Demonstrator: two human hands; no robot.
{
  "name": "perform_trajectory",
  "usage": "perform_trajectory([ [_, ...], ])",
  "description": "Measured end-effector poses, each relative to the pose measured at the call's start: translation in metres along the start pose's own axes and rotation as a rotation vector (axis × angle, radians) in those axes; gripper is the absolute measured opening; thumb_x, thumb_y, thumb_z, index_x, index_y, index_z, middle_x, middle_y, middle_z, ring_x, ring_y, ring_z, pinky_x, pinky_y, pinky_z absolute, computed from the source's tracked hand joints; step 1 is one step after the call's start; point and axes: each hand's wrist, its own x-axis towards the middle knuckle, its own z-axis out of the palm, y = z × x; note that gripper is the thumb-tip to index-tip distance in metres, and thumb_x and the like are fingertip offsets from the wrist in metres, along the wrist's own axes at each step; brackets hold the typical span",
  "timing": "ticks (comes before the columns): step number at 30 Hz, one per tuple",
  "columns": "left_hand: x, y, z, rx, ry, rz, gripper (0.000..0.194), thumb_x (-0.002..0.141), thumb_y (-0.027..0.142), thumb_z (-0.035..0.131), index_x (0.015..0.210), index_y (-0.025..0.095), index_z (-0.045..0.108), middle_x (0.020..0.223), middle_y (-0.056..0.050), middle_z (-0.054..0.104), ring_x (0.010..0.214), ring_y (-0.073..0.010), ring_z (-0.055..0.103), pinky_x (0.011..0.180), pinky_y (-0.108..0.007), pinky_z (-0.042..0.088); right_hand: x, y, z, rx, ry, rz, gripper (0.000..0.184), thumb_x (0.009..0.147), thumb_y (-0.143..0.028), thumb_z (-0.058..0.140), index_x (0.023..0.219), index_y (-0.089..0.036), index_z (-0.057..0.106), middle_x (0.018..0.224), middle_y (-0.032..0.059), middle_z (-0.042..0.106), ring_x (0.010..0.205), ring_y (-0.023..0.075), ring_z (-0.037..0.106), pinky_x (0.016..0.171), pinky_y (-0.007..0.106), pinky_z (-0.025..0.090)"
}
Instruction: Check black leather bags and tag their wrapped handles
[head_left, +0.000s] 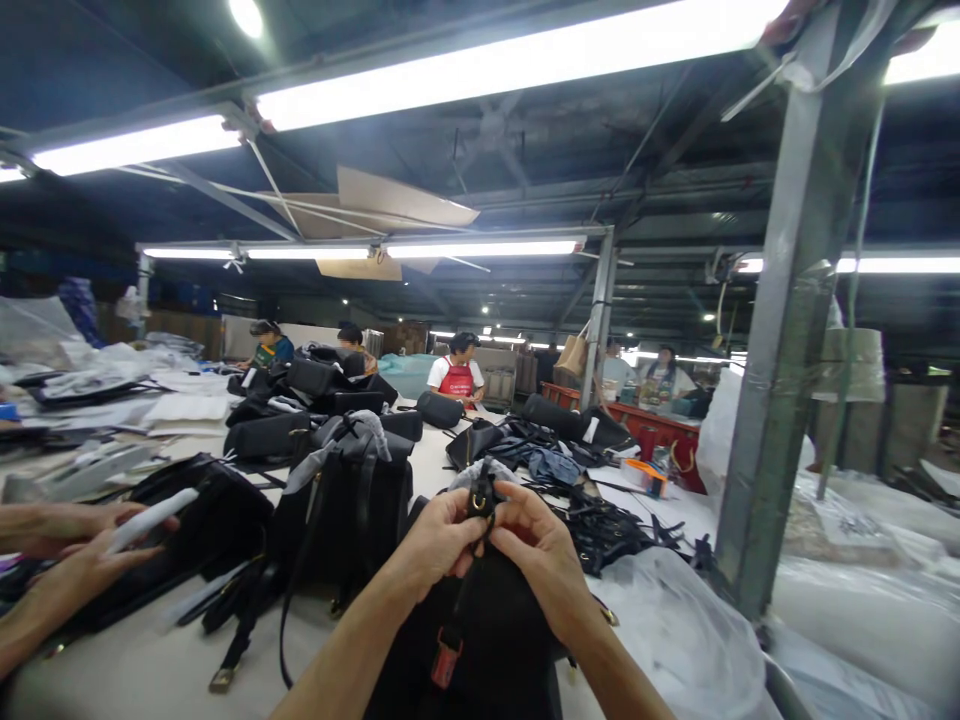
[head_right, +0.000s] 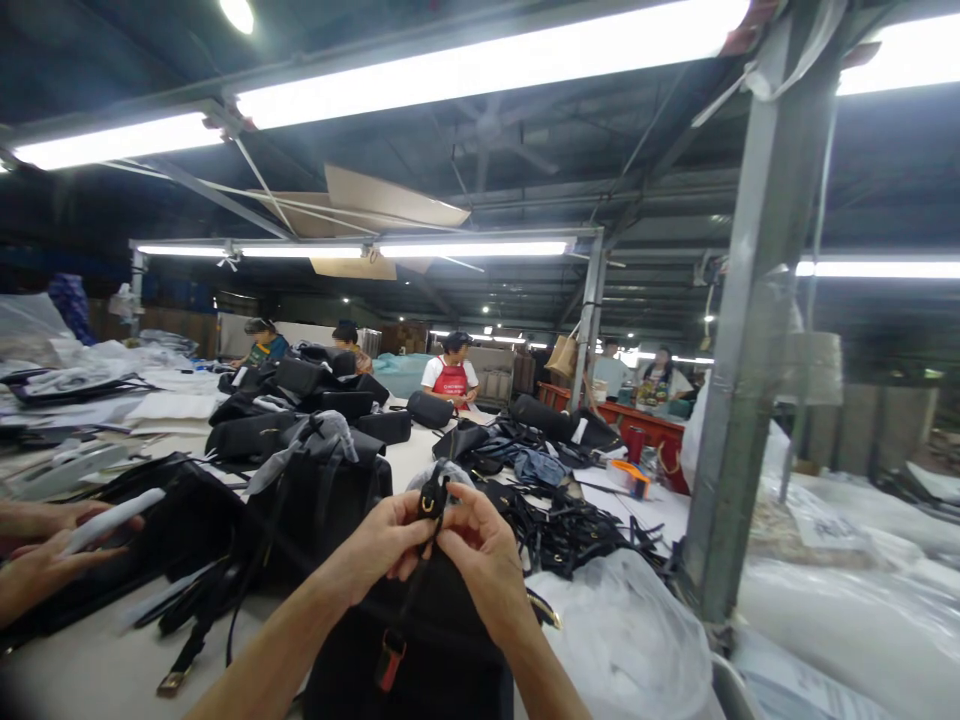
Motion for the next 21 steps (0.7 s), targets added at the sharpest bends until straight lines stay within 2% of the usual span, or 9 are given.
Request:
perform_trajectory([
  [5, -0.001, -0.001, 0.001, -0.085, -0.003, -0.016, 0.021, 0.070, 0.031, 0.065, 0.081, 0.016, 0.054, 0.048, 0.011, 0.046, 0.030, -0.0003, 0.028, 0.031, -0.014, 0.018, 0.003, 0.000, 0.000, 0.009, 0.016, 0.035, 0.041, 0.068, -0.022, 0.073, 0.105, -0.020, 0.056, 0.077, -0.0054, 0.063, 0.068, 0.0130, 0.061, 0.066, 0.026, 0.045],
  [9, -0.001, -0.001, 0.002, -0.131, -0.006, -0.033, 0.022, 0.070, 0.031, 0.068, 0.079, 0.017, 0.053, 0.047, 0.010, 0.047, 0.030, -0.0006, 0.030, 0.031, -0.014, 0.019, 0.004, -0.005, 0.000, -0.033, -0.022, 0.039, 0.046, 0.067, -0.020, 0.070, 0.109, -0.018, 0.052, 0.072, -0.0041, 0.066, 0.069, 0.0144, 0.062, 0.071, 0.028, 0.045],
  [14, -0.002, 0.000, -0.002, -0.213, -0.027, -0.109, 0.032, 0.064, 0.031, 0.076, 0.079, 0.017, 0.051, 0.052, 0.006, 0.054, 0.033, -0.0023, 0.039, 0.033, -0.014, 0.023, 0.006, -0.008, 0.004, -0.036, -0.024, 0.042, 0.054, 0.065, -0.014, 0.059, 0.116, -0.019, 0.044, 0.068, -0.0062, 0.064, 0.063, 0.0140, 0.061, 0.067, 0.028, 0.045],
  [17, -0.002, 0.002, -0.010, -0.289, 0.005, -0.139, 0.041, 0.058, 0.031, 0.081, 0.078, 0.019, 0.048, 0.054, 0.007, 0.054, 0.036, -0.0018, 0.040, 0.036, -0.013, 0.025, 0.006, -0.001, 0.003, -0.106, -0.009, -0.018, 0.055, 0.063, -0.013, 0.056, 0.116, -0.019, 0.045, 0.067, -0.0075, 0.059, 0.062, 0.0130, 0.058, 0.061, 0.025, 0.042],
  [21, 0.000, 0.005, -0.013, -0.343, 0.097, -0.076, 0.040, 0.057, 0.032, 0.082, 0.070, 0.018, 0.046, 0.054, 0.007, 0.054, 0.039, -0.0009, 0.042, 0.039, -0.012, 0.029, 0.004, 0.014, 0.002, -0.344, 0.017, -0.152, 0.049, 0.068, -0.013, 0.056, 0.116, -0.020, 0.048, 0.064, -0.0079, 0.053, 0.059, 0.0123, 0.053, 0.056, 0.024, 0.038],
])
